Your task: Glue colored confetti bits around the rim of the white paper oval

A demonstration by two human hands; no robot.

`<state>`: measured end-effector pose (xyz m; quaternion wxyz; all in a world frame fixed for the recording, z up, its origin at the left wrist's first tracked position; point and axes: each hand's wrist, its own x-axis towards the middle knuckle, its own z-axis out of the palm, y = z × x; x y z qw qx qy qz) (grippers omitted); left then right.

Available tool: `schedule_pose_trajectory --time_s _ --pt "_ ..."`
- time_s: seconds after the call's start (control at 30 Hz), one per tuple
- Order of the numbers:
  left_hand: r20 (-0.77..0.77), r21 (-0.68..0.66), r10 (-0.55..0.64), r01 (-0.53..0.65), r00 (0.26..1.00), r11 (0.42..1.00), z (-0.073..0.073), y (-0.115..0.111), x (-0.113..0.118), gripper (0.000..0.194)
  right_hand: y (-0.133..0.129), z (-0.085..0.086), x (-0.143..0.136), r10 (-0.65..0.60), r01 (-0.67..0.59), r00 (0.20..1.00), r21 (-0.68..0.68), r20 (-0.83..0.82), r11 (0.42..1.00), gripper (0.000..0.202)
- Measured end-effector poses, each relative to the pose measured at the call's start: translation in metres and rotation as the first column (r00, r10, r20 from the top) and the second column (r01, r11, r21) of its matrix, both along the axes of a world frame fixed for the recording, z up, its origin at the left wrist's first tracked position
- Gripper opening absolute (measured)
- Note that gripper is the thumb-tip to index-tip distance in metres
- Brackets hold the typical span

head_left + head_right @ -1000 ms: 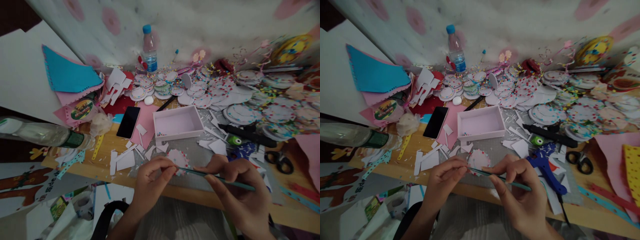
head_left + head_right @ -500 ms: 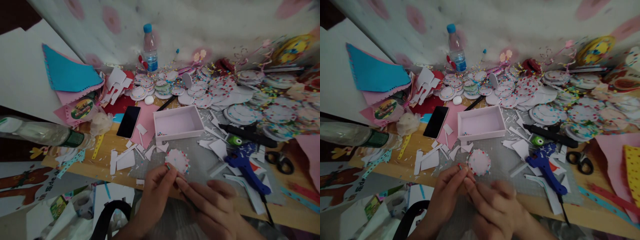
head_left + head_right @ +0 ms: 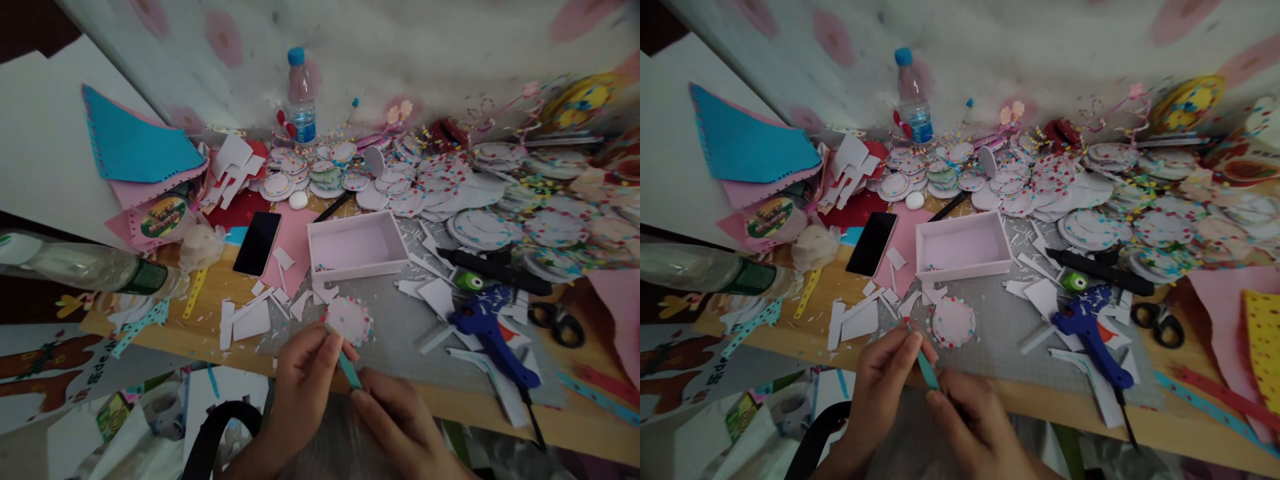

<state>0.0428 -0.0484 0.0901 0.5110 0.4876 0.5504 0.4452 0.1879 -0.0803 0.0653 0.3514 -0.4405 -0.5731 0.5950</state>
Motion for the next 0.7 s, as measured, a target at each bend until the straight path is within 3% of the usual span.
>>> schedule_pose_trajectory --time_s 0.1,0.23,0.4,0.57,0.63,0.7 --pt "-0.029 0.008 -0.025 0.025 0.999 1.0 0.0 -0.002 0.002 0.032 -0.002 -0.003 -0.005 -0.093 0.091 0.995 0.069 0.025 0.993 0.038" --pt "-0.023 0.009 -0.134 0.134 0.991 0.991 0.0 -0.004 0.001 0.03 -0.001 -0.004 -0.012 -0.117 0.115 0.993 0.116 0.015 0.987 0.041" --pt "-0.072 0.022 -0.019 0.021 0.997 1.0 -0.004 -0.003 -0.004 0.034 0.009 0.001 0.0 -0.018 -0.006 0.993 0.194 0.12 0.981 0.037" --pt "0.031 -0.073 0.067 -0.064 0.997 0.995 -0.015 0.001 -0.019 0.038 0.024 0.001 0.037 -0.244 0.1 0.935 0.468 0.257 0.878 0.015" --pt "0.086 -0.117 0.068 -0.058 0.994 0.991 -0.019 0.001 -0.024 0.038 0.029 -0.004 0.044 -0.302 0.086 0.903 0.562 0.304 0.822 0.006" --pt "0.117 -0.144 0.056 -0.039 0.992 0.989 -0.021 0.001 -0.027 0.038 0.032 -0.011 0.043 -0.313 0.026 0.873 0.606 0.374 0.795 0.011"
